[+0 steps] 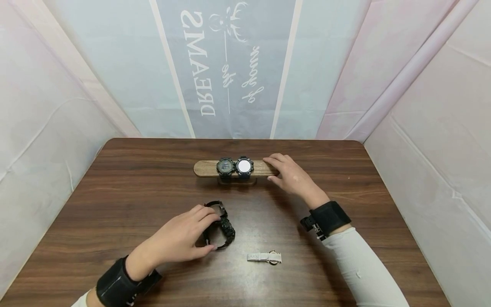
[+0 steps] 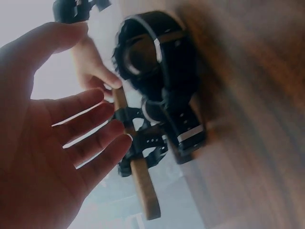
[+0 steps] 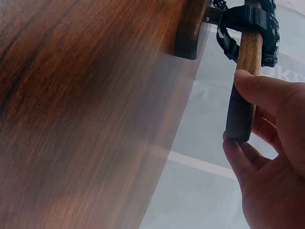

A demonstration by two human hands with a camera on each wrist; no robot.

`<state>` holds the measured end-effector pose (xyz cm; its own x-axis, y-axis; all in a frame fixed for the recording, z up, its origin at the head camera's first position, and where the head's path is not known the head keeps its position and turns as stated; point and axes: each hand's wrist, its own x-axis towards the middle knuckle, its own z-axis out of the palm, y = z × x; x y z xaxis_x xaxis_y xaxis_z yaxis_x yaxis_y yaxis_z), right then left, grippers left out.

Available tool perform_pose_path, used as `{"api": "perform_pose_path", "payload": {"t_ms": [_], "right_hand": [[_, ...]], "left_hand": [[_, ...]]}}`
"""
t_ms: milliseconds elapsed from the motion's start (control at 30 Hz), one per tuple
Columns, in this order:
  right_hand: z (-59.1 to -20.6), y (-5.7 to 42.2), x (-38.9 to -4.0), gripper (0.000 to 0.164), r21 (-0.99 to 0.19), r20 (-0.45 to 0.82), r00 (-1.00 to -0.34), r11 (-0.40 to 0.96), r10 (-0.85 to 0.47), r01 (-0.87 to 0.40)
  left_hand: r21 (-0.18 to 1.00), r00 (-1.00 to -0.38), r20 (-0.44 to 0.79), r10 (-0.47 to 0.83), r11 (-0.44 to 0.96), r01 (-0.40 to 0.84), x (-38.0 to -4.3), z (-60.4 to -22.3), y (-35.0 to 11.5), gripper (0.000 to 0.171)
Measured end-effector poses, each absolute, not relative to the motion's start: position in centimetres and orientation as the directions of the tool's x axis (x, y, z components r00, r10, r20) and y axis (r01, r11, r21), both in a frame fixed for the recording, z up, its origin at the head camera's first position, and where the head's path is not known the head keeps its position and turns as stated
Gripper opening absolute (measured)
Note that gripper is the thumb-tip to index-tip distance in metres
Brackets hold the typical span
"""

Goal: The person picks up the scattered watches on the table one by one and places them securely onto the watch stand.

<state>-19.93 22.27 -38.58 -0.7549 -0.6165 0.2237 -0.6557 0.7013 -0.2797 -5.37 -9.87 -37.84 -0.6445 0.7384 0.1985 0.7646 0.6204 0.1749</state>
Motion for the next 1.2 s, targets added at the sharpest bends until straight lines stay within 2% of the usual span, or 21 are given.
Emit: {"api": "perform_pose_path", "payload": {"t_ms": [600, 1200], "right_hand": [[-38.5, 22.3, -19.8, 0.057, -0.274, 0.211, -0.765, 0.715, -0.608, -0.644], [-38.6, 22.4, -19.8, 0.057, -0.285, 0.212, -0.766, 0.711, -0.607, -0.643]], "left_hand": [[0.089, -0.695, 0.214, 0.686, 0.695, 0.714, -4.7, -40.2, -7.7, 0.075], [0.053, -0.756, 0.259, 0.601, 0.773, 0.632, -4.3, -41.3, -6.4, 0.071]]}}
